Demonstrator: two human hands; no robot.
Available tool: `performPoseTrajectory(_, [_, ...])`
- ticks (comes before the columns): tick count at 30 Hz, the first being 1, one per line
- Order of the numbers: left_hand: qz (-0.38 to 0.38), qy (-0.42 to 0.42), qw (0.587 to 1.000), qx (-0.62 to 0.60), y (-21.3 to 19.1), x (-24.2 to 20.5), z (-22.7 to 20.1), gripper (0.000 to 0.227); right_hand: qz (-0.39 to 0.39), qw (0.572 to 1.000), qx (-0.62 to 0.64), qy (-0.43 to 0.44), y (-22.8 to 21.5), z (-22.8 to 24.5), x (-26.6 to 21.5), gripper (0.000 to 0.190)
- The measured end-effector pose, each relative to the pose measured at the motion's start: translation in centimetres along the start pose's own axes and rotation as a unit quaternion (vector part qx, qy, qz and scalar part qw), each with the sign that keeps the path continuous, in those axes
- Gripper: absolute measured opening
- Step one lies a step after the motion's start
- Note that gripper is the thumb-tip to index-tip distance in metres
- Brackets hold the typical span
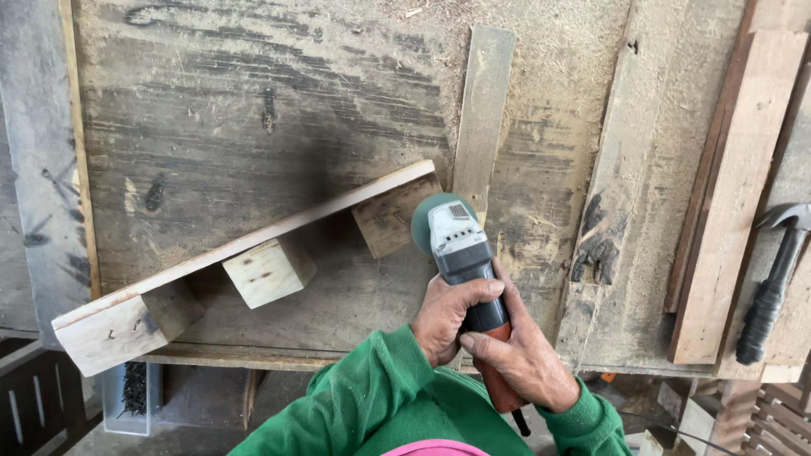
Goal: The person uses an angle grinder with a sanding disc to smooth the edges and surfaces of a wooden piece. They hold the wood steady with one hand while operating the tool with the other, moving along the length of the wood to sand different sections.
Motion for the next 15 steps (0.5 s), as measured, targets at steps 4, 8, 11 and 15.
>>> performPoseTrajectory(4, [0.003,-0.001,1.0,-0.004,0.0,1.5,-1.7,0.035,-0.006,0.991,-0.082,-0.105,0.5,2.3,1.7,0.112])
performPoseTrajectory(8, [0.006,-0.005,1.0,-0.011,0.1,1.6,-2.7,0.035,-0.009,0.994,-0.056,-0.094,1.5,3.7,2.2,0.112])
performPoseTrajectory(11, [0.008,-0.005,1.0,-0.023,-0.6,0.9,-2.7,0.035,0.001,0.993,-0.071,-0.096,2.2,3.6,2.3,0.111])
performPoseTrajectory(15, [-0.011,0.021,0.999,-0.026,-2.5,-0.5,-2.4,0.035,0.02,0.995,-0.074,-0.059,3.0,2.1,2.4,0.112])
Point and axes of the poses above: each hand's wrist, its own x-axis towards the middle knuckle, its own y-axis out of the palm, z = x × y, the point moved 1 cm from there along x, towards the middle knuckle, and after that the axes turned 8 degrees about -y, right-handed, at the moved point
